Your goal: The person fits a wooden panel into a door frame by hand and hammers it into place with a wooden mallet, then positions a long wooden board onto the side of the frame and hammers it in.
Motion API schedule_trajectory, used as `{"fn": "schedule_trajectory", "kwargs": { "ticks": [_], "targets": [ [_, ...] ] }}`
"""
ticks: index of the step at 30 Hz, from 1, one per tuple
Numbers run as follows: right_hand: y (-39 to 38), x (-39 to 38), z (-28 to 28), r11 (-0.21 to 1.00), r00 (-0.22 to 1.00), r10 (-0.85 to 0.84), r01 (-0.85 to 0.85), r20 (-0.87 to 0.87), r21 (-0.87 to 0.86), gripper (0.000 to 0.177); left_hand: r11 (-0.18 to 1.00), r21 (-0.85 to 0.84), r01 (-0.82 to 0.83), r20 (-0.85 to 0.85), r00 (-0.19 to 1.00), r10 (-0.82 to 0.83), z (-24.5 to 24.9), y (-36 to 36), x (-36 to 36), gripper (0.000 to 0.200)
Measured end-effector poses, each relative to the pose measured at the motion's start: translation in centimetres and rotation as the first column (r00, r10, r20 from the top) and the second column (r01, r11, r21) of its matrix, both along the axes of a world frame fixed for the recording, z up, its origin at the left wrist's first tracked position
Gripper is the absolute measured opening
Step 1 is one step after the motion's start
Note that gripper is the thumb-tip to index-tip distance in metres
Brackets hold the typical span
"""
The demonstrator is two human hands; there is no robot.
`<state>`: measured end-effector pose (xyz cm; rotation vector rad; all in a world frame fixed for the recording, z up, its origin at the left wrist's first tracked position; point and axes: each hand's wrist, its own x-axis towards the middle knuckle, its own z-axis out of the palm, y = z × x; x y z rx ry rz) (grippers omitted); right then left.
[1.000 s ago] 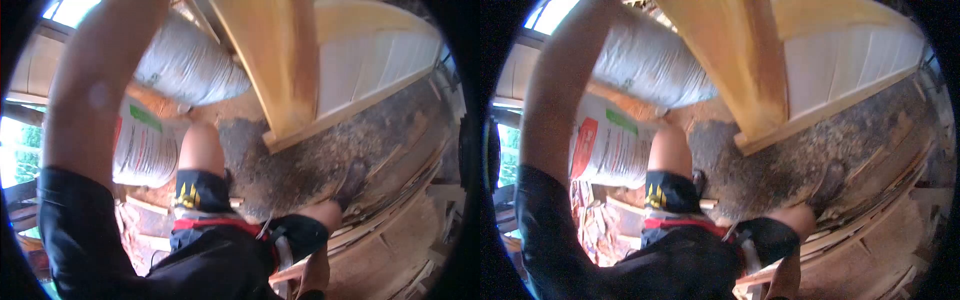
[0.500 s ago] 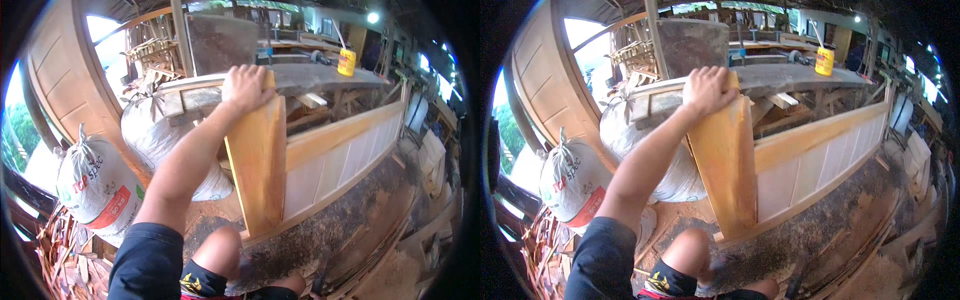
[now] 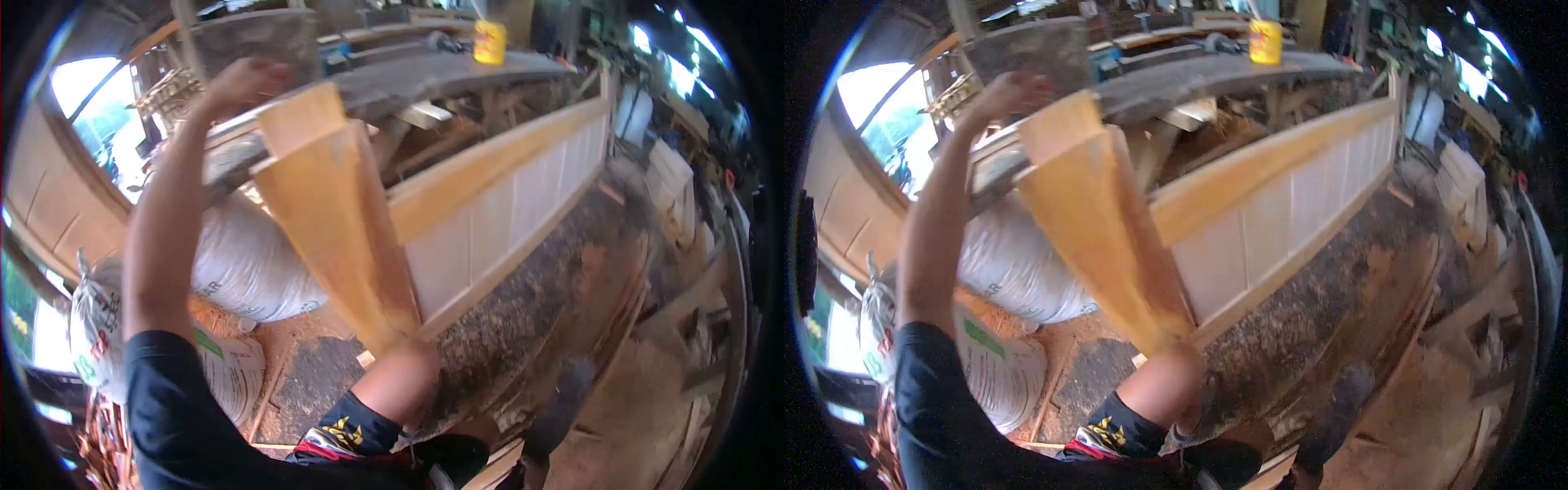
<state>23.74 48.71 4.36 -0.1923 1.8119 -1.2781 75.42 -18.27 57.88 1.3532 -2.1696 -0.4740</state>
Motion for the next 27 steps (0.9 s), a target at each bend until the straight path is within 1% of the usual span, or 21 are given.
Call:
{"fn": "schedule_trajectory", "kwargs": {
  "ticks": [1, 2, 3, 4, 5, 6, 7, 9, 10, 11, 12, 14, 15, 16, 17, 18, 19, 21, 22, 25, 27],
  "targets": [
    [0.6, -0.1, -0.1, 1.000, 1.000, -0.012, 0.012, -0.007, -0.020, 0.036, 0.996, 0.042, -0.076, 0.141, 0.988, 0.070, 0.6, -1.1, 2.3, 0.050],
    [0.5, -0.2, 0.4, 1.000, 1.000, -0.016, 0.016, -0.014, -0.027, 0.039, 0.999, 0.030, -0.012, 0.318, 0.948, 0.002, -0.4, -3.8, 5.2, 0.057],
    [-0.5, -0.2, 1.1, 0.999, 0.999, -0.029, 0.028, -0.024, -0.030, 0.041, 0.997, 0.078, -0.021, 0.408, 0.913, -0.013, -1.2, -4.8, 7.7, 0.066],
    [-2.0, -0.8, 2.3, 0.999, 0.998, -0.046, 0.046, -0.047, 0.001, 0.039, 0.983, 0.180, -0.017, 0.517, 0.852, -0.080, -1.6, -6.7, 9.7, 0.063],
    [-3.4, -1.3, 3.5, 0.997, 0.996, -0.063, 0.065, -0.070, 0.032, 0.037, 0.960, 0.280, -0.016, 0.608, 0.776, -0.165, -1.7, -6.4, 9.6, 0.061],
    [-5.0, -2.3, 3.7, 0.997, 0.997, -0.071, 0.070, -0.024, -0.022, 0.035, 0.954, 0.252, -0.162, 0.492, 0.871, 0.018, -1.8, -4.2, 6.7, 0.058],
    [-6.4, -3.4, 3.9, 0.994, 0.997, -0.079, 0.081, 0.023, -0.074, 0.033, 0.966, 0.203, -0.162, 0.532, 0.846, 0.030, -1.9, -4.9, 7.0, 0.061],
    [-10.0, -6.4, 5.7, 0.992, 0.998, -0.054, 0.057, 0.027, -0.111, 0.030, 0.984, 0.097, -0.149, 0.591, 0.804, 0.063, -1.9, -6.5, 8.5, 0.066],
    [-12.0, -7.8, 7.3, 0.997, 1.000, -0.016, 0.015, -0.004, -0.075, 0.027, 0.978, -0.018, -0.207, 0.586, 0.791, 0.178, -1.7, -5.6, 7.9, 0.071],
    [-14.4, -9.0, 9.5, 0.999, 1.000, -0.009, 0.010, 0.010, -0.040, 0.025, 0.967, -0.079, -0.243, 0.560, 0.791, 0.245, -0.4, -4.1, 6.0, 0.069],
    [-16.8, -10.3, 11.6, 1.000, 1.000, -0.003, 0.003, 0.025, -0.004, 0.023, 0.949, -0.177, -0.262, 0.539, 0.781, 0.316, 1.9, -2.5, 4.7, 0.060],
    [-21.1, -11.8, 16.0, 0.993, 0.985, -0.072, 0.057, 0.156, 0.099, 0.021, 0.903, -0.379, -0.203, 0.472, 0.797, 0.377, 5.4, -1.5, 7.9, 0.050],
    [-23.2, -11.8, 19.0, 0.996, 0.976, -0.055, 0.040, 0.211, 0.076, 0.023, 0.862, -0.476, -0.177, 0.436, 0.803, 0.406, 7.2, -0.9, 9.5, 0.045],
    [-26.3, -11.8, 22.2, 0.999, 0.964, -0.037, 0.027, 0.264, 0.041, 0.024, 0.731, -0.669, -0.136, 0.514, 0.626, 0.587, 9.7, 0.0, 12.7, 0.053],
    [-29.5, -12.3, 24.5, 1.000, 0.949, -0.016, 0.017, 0.314, 0.000, 0.025, 0.623, -0.771, -0.132, 0.458, 0.566, 0.686, 11.0, 1.8, 12.1, 0.055],
    [-31.5, -13.6, 25.6, 0.996, 0.948, 0.085, -0.086, 0.307, -0.010, 0.030, 0.555, -0.817, -0.158, 0.378, 0.580, 0.722, 10.6, 3.9, 9.1, 0.056],
    [-32.7, -15.0, 25.3, 0.998, 0.948, 0.067, -0.068, 0.312, -0.007, 0.028, 0.505, -0.845, -0.178, 0.305, 0.614, 0.728, 9.6, 6.0, 5.4, 0.058],
    [-36.1, -18.2, 23.7, 0.998, 0.946, 0.056, -0.049, 0.318, -0.030, 0.023, 0.489, -0.839, -0.241, 0.192, 0.709, 0.679, 5.5, 9.3, -3.9, 0.062],
    [-37.7, -19.7, 22.3, 1.000, 0.964, 0.004, 0.004, 0.266, -0.031, 0.023, 0.525, -0.814, -0.249, 0.169, 0.763, 0.624, 2.5, 10.9, -9.4, 0.064],
    [-42.4, -23.7, 19.3, 0.964, 0.954, 0.236, -0.206, 0.185, -0.166, 0.030, 0.705, -0.655, -0.271, 0.150, 0.868, 0.473, -6.8, 13.5, -24.0, 0.070],
    [-43.8, -28.3, 15.1, 0.936, 0.924, 0.351, -0.339, 0.151, -0.099, 0.029, 0.854, -0.469, -0.227, 0.160, 0.928, 0.335, -15.3, 13.7, -32.6, 0.074]
  ]
}}
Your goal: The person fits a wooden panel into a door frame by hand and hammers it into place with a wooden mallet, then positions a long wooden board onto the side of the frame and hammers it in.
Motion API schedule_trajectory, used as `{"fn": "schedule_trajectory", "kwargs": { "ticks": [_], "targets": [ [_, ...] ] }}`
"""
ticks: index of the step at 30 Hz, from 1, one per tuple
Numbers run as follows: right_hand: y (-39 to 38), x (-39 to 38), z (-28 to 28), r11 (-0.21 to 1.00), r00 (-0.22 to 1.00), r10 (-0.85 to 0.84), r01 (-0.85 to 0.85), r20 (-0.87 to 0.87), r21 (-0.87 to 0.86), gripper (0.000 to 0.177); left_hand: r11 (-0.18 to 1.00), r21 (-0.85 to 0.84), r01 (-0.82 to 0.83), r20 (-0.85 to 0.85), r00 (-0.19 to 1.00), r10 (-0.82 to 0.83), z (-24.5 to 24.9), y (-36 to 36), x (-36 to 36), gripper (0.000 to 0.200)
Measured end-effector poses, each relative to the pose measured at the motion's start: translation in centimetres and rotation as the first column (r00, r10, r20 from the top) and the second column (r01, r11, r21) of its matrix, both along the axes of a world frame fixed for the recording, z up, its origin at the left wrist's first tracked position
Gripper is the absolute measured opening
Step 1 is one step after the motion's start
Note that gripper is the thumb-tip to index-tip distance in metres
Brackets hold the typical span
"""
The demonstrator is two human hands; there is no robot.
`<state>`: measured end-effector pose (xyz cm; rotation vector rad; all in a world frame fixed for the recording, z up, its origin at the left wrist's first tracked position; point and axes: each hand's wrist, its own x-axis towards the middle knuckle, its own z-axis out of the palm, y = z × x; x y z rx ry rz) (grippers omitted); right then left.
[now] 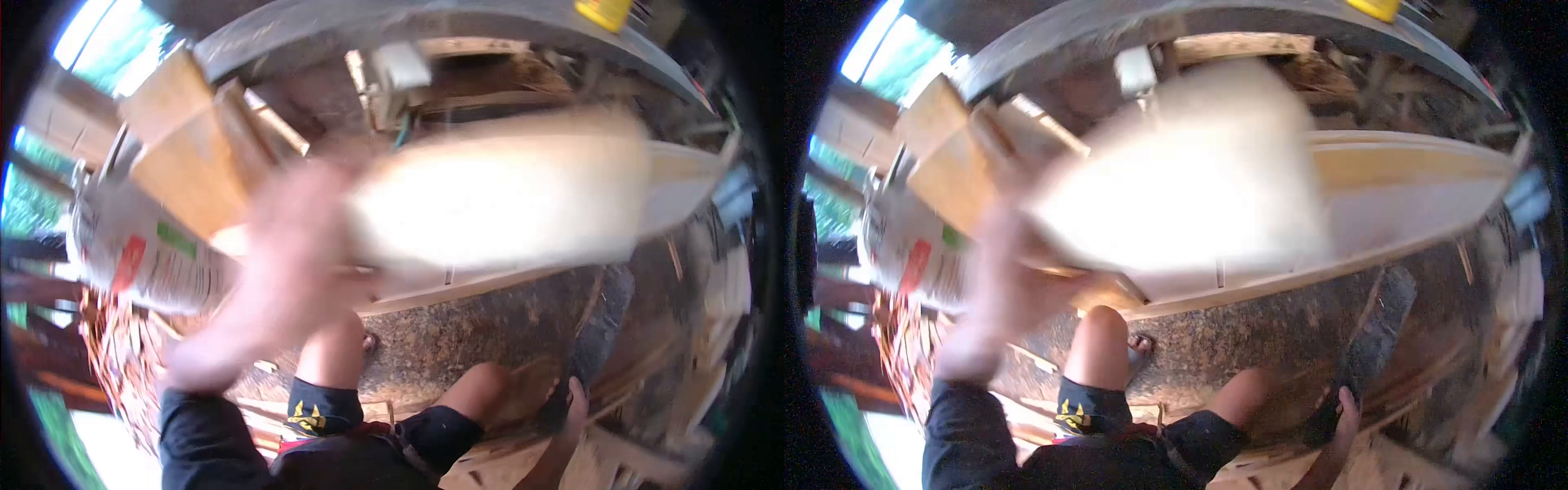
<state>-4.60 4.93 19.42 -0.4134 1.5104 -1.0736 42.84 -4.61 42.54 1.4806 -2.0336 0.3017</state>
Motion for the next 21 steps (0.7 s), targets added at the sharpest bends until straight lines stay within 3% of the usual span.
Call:
{"fn": "schedule_trajectory", "kwargs": {
  "ticks": [2, 4, 7, 8, 9, 12, 18, 20, 21],
  "targets": [
    [-1.3, -3.7, -3.3, 0.988, 0.990, 0.139, -0.138, -0.013, 0.072, 0.029, 0.958, 0.235, 0.166, -0.148, 0.980, -0.134, -9.9, -0.9, -7.0, 0.072],
    [-0.9, -6.3, -7.5, 0.984, 0.984, 0.175, -0.175, -0.011, -0.010, 0.029, 0.936, 0.346, 0.064, -0.098, 0.995, -0.032, -19.7, -1.0, -13.2, 0.061],
    [-0.8, -11.0, -13.8, 0.962, 0.961, 0.274, -0.273, 0.039, -0.022, 0.030, 0.954, 0.298, -0.030, -0.104, 0.992, 0.064, -32.9, -0.5, -17.4, 0.056],
    [-0.9, -12.1, -15.5, 0.953, 0.951, 0.303, -0.303, 0.066, -0.012, 0.030, 0.941, 0.331, -0.068, -0.035, 0.996, 0.085, -35.9, -0.4, -17.3, 0.053],
    [-0.6, -12.3, -15.9, 0.986, 0.984, 0.168, -0.168, 0.065, 0.008, 0.033, 0.951, 0.299, -0.082, -0.009, 0.996, 0.088, -38.3, 0.0, -17.1, 0.053],
    [-0.1, -15.2, -18.6, 0.939, 0.942, 0.335, -0.334, -0.001, 0.086, 0.030, 0.959, 0.260, -0.110, 0.053, 0.994, 0.099, -41.4, 0.3, -15.5, 0.054],
    [3.1, -11.0, -18.3, 0.993, 0.964, 0.106, -0.091, 0.243, -0.071, 0.035, 0.953, 0.265, -0.145, 0.140, 0.984, 0.110, -43.0, -0.6, -15.5, 0.042],
    [3.4, -9.2, -18.0, 0.997, 0.975, 0.051, -0.036, 0.217, -0.075, 0.038, 0.951, 0.242, -0.192, 0.179, 0.972, 0.151, -44.2, -1.6, -15.3, 0.039],
    [3.3, -8.4, -17.7, 0.997, 0.979, 0.024, -0.007, 0.204, -0.083, 0.039, 0.957, 0.211, -0.201, 0.185, 0.969, 0.163, -45.1, -2.1, -15.2, 0.052]
  ]
}}
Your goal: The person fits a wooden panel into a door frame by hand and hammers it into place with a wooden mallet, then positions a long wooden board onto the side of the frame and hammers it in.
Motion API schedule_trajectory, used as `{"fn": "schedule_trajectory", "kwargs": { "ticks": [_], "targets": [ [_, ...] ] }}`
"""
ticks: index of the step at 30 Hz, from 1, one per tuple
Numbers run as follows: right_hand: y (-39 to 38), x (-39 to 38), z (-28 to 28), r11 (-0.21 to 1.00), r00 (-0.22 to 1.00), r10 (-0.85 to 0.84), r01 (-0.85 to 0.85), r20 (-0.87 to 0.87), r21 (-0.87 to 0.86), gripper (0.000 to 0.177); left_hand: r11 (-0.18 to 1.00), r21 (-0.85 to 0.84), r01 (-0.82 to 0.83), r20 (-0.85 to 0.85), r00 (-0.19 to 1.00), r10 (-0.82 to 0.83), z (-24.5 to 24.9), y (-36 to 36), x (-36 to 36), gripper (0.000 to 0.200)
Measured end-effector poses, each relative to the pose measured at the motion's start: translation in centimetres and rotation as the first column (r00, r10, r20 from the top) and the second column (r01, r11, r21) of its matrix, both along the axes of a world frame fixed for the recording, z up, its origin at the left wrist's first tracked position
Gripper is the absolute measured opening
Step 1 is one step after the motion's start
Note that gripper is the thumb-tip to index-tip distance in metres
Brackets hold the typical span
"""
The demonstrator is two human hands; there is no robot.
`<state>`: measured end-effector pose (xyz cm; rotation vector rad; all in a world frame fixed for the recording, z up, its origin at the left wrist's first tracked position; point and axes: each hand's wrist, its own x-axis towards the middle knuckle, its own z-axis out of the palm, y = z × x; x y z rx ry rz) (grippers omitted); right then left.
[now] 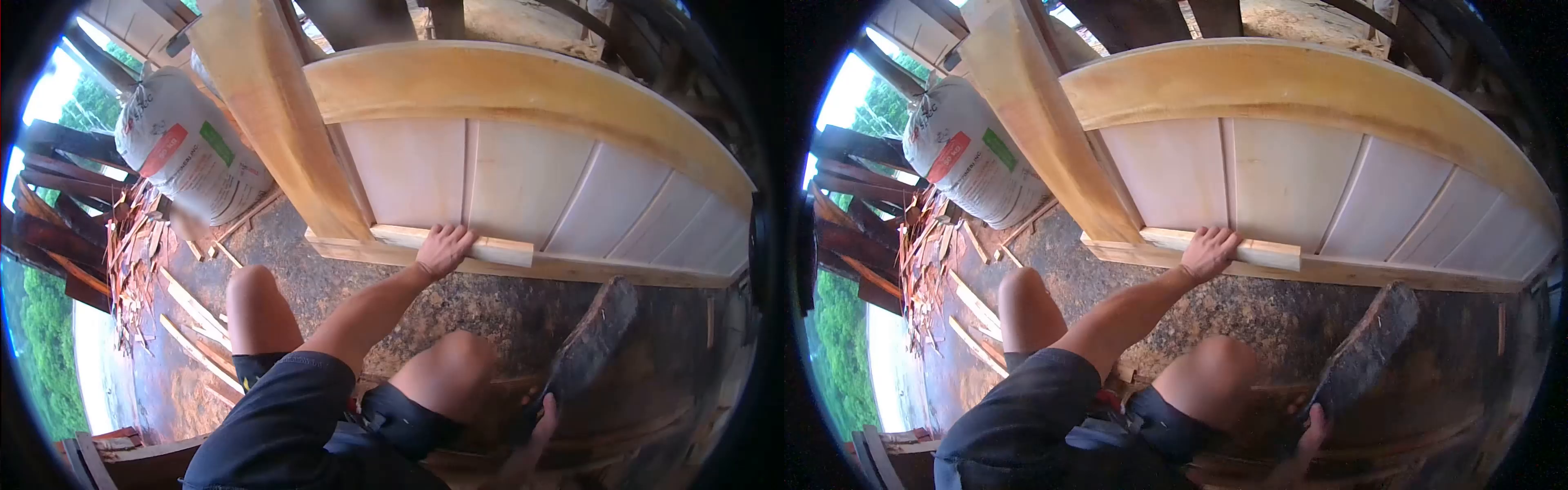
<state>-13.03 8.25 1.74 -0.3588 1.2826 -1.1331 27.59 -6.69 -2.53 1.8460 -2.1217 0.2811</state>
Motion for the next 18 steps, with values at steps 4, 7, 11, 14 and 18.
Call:
{"fn": "schedule_trajectory", "kwargs": {
  "ticks": [4, 7, 11, 14, 18],
  "targets": [
    [0.6, 0.4, -4.9, 0.944, 0.932, 0.323, -0.331, -0.164, -0.019, 0.041, 1.000, 0.023, 0.000, 0.040, 0.999, -0.001, -0.8, -0.2, 0.0, 0.048],
    [1.1, 6.0, -0.3, 0.917, 0.881, 0.324, -0.382, -0.344, -0.114, 0.049, 0.995, 0.093, 0.044, 0.067, 0.996, -0.050, -1.5, 0.5, -0.4, 0.041],
    [1.0, 1.1, -1.1, 0.852, 0.805, 0.523, -0.495, -0.279, 0.171, 0.056, 0.997, 0.019, 0.073, 0.102, 0.992, -0.074, -3.1, 1.3, 0.8, 0.041],
    [0.3, -5.3, 0.4, 0.941, 0.953, 0.277, -0.244, -0.120, 0.233, 0.026, 0.997, 0.038, 0.069, 0.064, 0.995, -0.071, -3.3, 0.4, 0.2, 0.041],
    [-6.0, -10.2, 7.6, 0.931, 0.931, -0.365, 0.365, -0.015, -0.013, 0.037, 0.990, 0.136, 0.023, 0.029, 0.999, -0.027, -2.6, -0.1, -0.2, 0.042]
  ]
}}
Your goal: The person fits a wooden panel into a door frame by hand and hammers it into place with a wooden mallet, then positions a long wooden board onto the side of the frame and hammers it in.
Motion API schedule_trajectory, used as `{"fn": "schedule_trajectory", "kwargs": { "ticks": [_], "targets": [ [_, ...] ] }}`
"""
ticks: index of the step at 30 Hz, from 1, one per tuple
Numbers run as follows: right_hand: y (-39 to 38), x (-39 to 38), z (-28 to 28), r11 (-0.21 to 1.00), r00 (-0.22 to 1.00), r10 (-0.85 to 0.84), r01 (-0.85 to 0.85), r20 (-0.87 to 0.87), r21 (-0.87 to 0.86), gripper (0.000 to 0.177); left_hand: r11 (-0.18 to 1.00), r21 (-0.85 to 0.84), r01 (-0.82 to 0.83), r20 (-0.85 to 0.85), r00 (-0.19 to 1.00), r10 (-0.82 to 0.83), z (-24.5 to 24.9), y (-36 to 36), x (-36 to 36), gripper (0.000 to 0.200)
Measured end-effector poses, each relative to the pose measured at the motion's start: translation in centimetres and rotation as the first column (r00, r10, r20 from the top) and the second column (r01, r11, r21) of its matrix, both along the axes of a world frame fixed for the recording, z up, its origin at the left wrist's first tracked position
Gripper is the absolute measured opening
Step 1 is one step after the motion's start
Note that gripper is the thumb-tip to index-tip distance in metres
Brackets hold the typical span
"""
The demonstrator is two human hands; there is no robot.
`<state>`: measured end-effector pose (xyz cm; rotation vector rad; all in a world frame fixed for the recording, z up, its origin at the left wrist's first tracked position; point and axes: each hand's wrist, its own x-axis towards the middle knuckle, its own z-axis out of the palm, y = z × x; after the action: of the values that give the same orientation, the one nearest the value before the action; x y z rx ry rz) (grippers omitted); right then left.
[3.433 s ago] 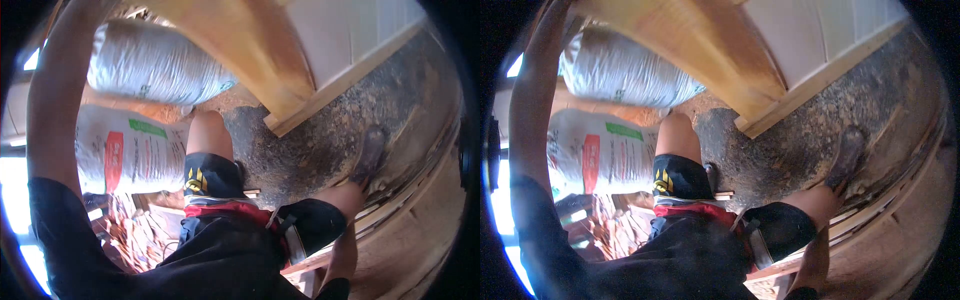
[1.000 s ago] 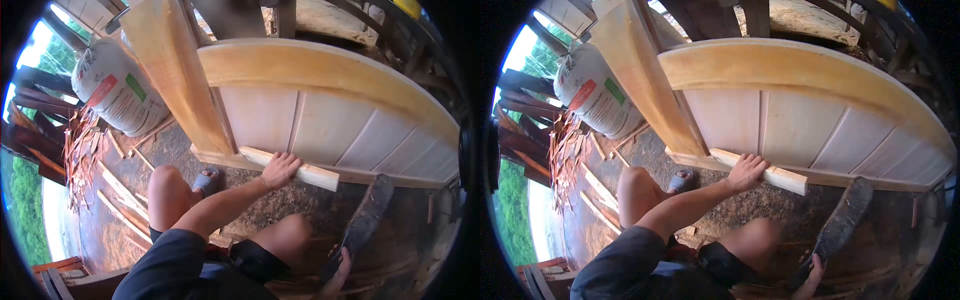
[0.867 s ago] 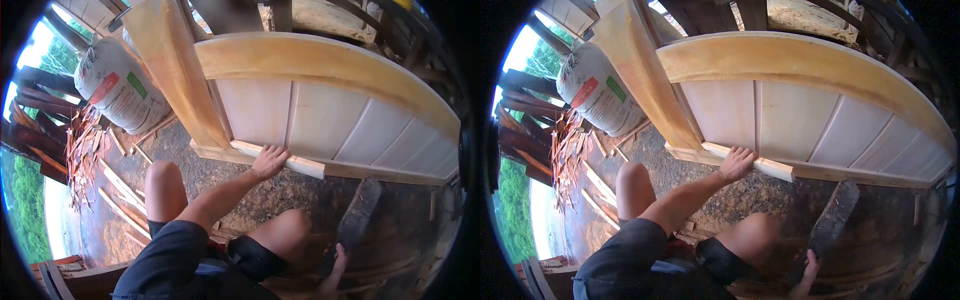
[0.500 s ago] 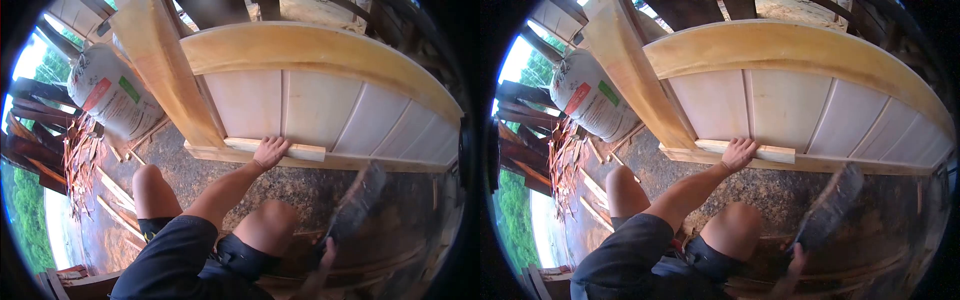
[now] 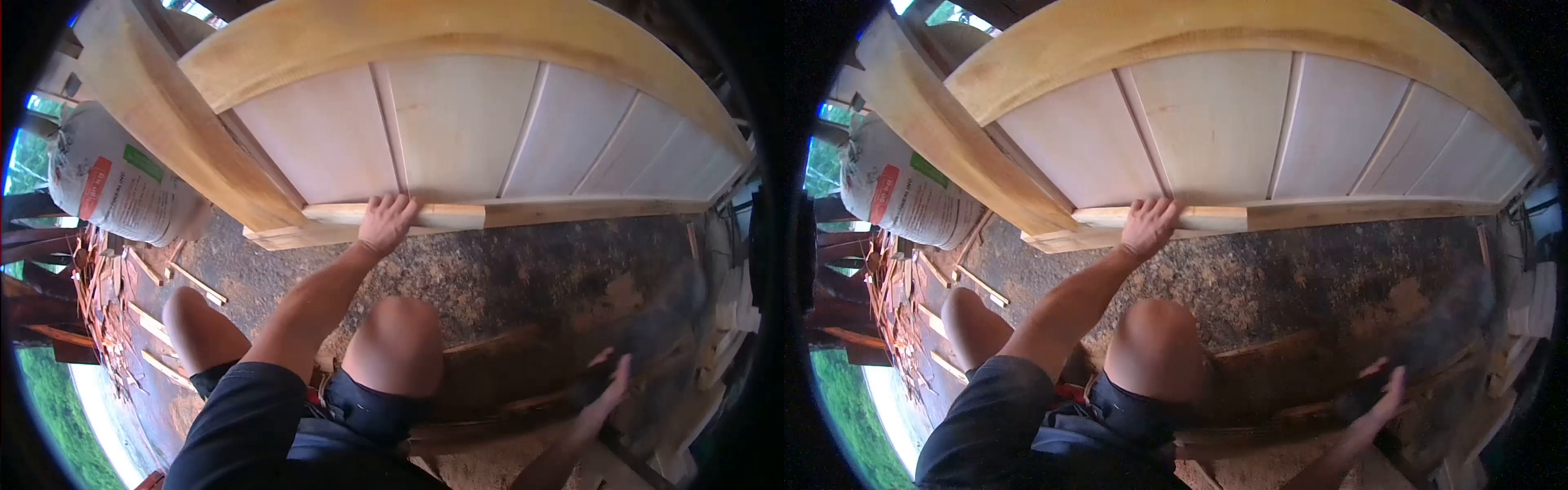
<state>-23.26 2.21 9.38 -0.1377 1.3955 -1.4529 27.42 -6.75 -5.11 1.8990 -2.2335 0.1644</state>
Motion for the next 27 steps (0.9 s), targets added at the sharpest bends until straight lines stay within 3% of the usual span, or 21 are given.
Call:
{"fn": "schedule_trajectory", "kwargs": {
  "ticks": [1, 3, 5, 6, 8, 11, 13, 15, 20, 23, 27],
  "targets": [
    [-1.6, -2.3, 0.4, 0.998, 0.997, -0.036, 0.033, -0.064, -0.050, 0.036, 1.000, -0.007, 0.015, -0.012, 1.000, -0.015, -0.1, -0.4, -0.1, 0.042],
    [-3.5, -3.8, 0.1, 0.960, 0.994, 0.034, -0.063, -0.107, -0.274, 0.027, 1.000, -0.008, 0.016, -0.022, 1.000, -0.017, 0.0, 0.1, 0.1, 0.041],
    [-2.0, 6.2, 1.4, 0.998, 0.999, -0.037, 0.038, 0.030, -0.044, 0.019, 1.000, 0.022, 0.004, 0.056, 0.998, -0.006, 0.4, 0.3, 0.2, 0.044],
    [1.2, 10.0, -1.9, 0.958, 0.922, 0.256, -0.282, -0.290, -0.051, 0.014, 1.000, 0.018, 0.003, 0.073, 0.997, -0.004, 0.0, 0.5, -0.1, 0.046],
    [5.7, 8.5, -14.7, 0.769, 0.729, 0.573, -0.636, -0.375, -0.062, 0.023, 1.000, -0.004, -0.017, 0.134, 0.991, 0.017, 0.0, 0.0, 0.9, 0.048],
    [5.6, 13.5, -4.6, 0.574, 0.591, 0.791, -0.806, 0.158, 0.144, 0.040, 1.000, 0.013, 0.005, 0.134, 0.991, -0.007, -1.7, 1.7, -0.1, 0.045],
    [6.4, 12.2, -7.6, 0.690, 0.708, 0.702, -0.702, 0.070, 0.176, 0.034, 0.998, -0.062, 0.018, 0.118, 0.993, -0.010, -1.9, 1.5, 0.1, 0.042],
    [7.9, 10.6, -8.5, 0.758, 0.785, 0.617, -0.610, 0.047, 0.231, 0.029, 1.000, 0.007, -0.014, 0.059, 0.998, 0.014, -0.4, 1.9, -0.2, 0.040],
    [7.6, 9.1, -3.4, 0.851, 0.919, 0.385, -0.389, 0.086, 0.353, 0.024, 0.999, -0.043, -0.030, -0.001, 1.000, 0.030, 0.0, 1.2, 0.1, 0.037],
    [7.3, 6.4, -2.0, 0.914, 0.936, 0.324, -0.273, -0.135, 0.300, 0.025, 0.998, -0.042, -0.044, -0.003, 0.999, 0.044, 0.0, 1.0, 0.2, 0.036],
    [4.7, 4.8, -0.7, 0.932, 0.925, 0.333, -0.294, -0.182, 0.213, 0.038, 0.991, -0.120, -0.058, 0.008, 0.998, 0.060, -0.6, 0.8, 0.4, 0.033]
  ]
}}
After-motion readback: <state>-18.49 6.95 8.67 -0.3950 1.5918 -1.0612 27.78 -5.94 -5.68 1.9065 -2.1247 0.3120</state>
